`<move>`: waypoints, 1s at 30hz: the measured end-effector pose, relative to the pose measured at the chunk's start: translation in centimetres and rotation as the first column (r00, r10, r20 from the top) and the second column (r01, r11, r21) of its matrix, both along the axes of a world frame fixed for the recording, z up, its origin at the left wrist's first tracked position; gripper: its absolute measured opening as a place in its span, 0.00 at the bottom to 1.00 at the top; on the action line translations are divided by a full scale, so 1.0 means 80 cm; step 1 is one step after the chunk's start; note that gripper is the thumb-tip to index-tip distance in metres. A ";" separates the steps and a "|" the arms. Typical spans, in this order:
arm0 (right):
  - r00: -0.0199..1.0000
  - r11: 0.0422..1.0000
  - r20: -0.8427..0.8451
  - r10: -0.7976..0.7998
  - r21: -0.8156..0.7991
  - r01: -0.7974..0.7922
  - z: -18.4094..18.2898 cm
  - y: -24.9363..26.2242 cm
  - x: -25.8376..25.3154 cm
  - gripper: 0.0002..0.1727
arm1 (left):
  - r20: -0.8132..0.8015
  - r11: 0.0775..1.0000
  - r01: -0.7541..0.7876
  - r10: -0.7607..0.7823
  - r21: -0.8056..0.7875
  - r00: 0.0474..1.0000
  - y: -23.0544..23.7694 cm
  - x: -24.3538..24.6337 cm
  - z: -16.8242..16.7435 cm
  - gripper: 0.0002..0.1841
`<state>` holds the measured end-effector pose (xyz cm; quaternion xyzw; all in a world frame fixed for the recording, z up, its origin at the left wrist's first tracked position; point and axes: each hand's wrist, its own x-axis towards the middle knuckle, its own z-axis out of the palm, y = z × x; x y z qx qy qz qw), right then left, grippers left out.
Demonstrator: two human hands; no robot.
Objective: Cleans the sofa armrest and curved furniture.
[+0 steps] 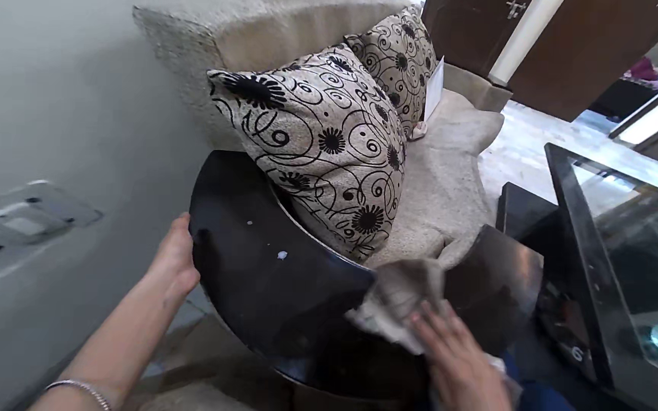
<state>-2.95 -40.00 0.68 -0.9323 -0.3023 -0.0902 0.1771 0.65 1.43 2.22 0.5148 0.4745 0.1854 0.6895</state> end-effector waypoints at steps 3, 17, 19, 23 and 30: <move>0.985 0.983 -0.002 -0.173 -0.066 0.172 0.004 -0.087 0.070 0.33 | -0.012 1.000 -0.011 0.012 0.022 1.000 -0.004 0.001 0.002 0.29; 0.966 0.950 0.134 -0.219 -0.197 0.243 0.018 -0.058 0.058 0.33 | -0.017 1.000 -0.025 0.025 0.010 1.000 -0.006 0.001 0.003 0.29; 0.966 0.947 0.103 -0.239 -0.197 0.255 0.023 -0.004 0.008 0.33 | -0.010 0.999 -0.020 0.021 0.029 1.000 -0.007 -0.001 0.004 0.28; 0.961 0.955 0.070 -0.268 -0.113 0.274 0.024 0.099 -0.030 0.28 | 0.025 1.000 0.000 -0.001 0.017 1.000 -0.008 0.001 0.001 0.26; 1.000 0.986 -0.025 0.005 0.167 0.000 0.009 0.195 -0.060 0.25 | -0.010 1.000 -0.005 0.005 0.017 1.000 -0.006 0.003 0.003 0.27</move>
